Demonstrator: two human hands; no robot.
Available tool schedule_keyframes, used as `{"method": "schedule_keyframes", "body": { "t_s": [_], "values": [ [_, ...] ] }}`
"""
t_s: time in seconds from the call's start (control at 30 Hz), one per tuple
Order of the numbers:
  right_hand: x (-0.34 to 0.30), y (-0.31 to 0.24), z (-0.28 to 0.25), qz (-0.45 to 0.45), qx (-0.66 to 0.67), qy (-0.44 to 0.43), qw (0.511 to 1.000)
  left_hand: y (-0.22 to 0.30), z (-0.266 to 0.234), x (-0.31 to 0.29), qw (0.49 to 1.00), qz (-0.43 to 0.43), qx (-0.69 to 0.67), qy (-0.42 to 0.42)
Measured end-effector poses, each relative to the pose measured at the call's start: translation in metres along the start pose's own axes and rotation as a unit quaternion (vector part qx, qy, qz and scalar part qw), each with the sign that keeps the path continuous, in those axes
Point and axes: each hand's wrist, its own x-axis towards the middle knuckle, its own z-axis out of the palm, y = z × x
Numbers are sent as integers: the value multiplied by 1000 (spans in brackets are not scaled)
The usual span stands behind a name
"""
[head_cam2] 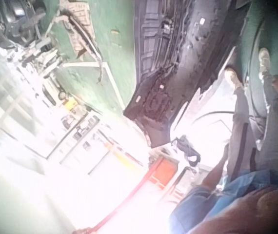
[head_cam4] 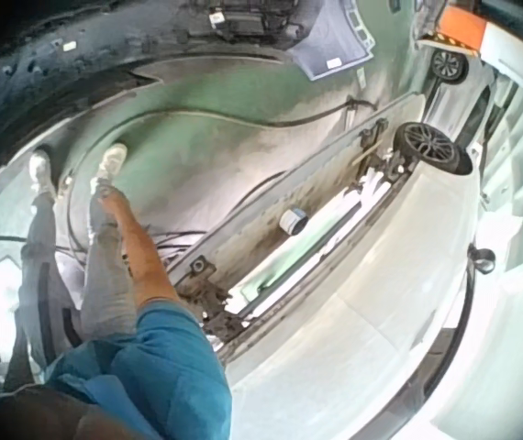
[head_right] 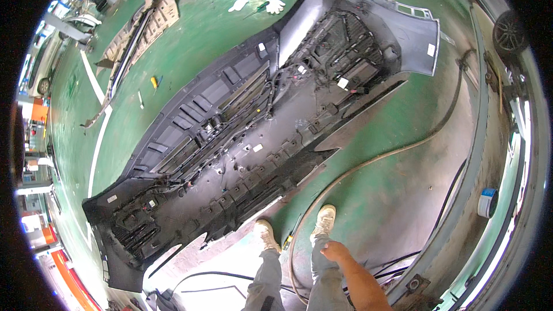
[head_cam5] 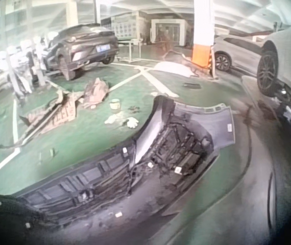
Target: The person removes a car bumper from a vehicle using a screwdriver to detach fasteners. After detaching the bumper, the person places it on the floor and walks to the vehicle's interior to remove a floor mat.
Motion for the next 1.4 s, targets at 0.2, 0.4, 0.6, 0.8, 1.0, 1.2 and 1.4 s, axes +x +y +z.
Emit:
{"method": "schedule_keyframes", "body": {
  "t_s": [0.2,0.4,0.6,0.8,1.0,1.2,1.4],
  "values": [
    [-23,-96,44,-39,46,22,998,-41,24,-43,999,-14,-44,-3],
    [-125,-197,99,-66,-70,-61,994,-85,72,-116,994,-14,-110,8],
    [-215,-213,153,-247,-251,-158,922,-111,91,-150,990,-15,-140,6],
    [-249,-211,186,-163,-236,-198,937,-140,113,-163,989,11,-147,2],
    [-244,-225,145,-141,-188,-73,969,-126,109,-134,985,35,-166,33],
    [-258,-229,64,-51,191,73,978,-101,55,-120,980,3,-187,65],
    [-327,-212,10,13,343,203,917,-130,35,-100,972,224,-44,51]
  ]
}}
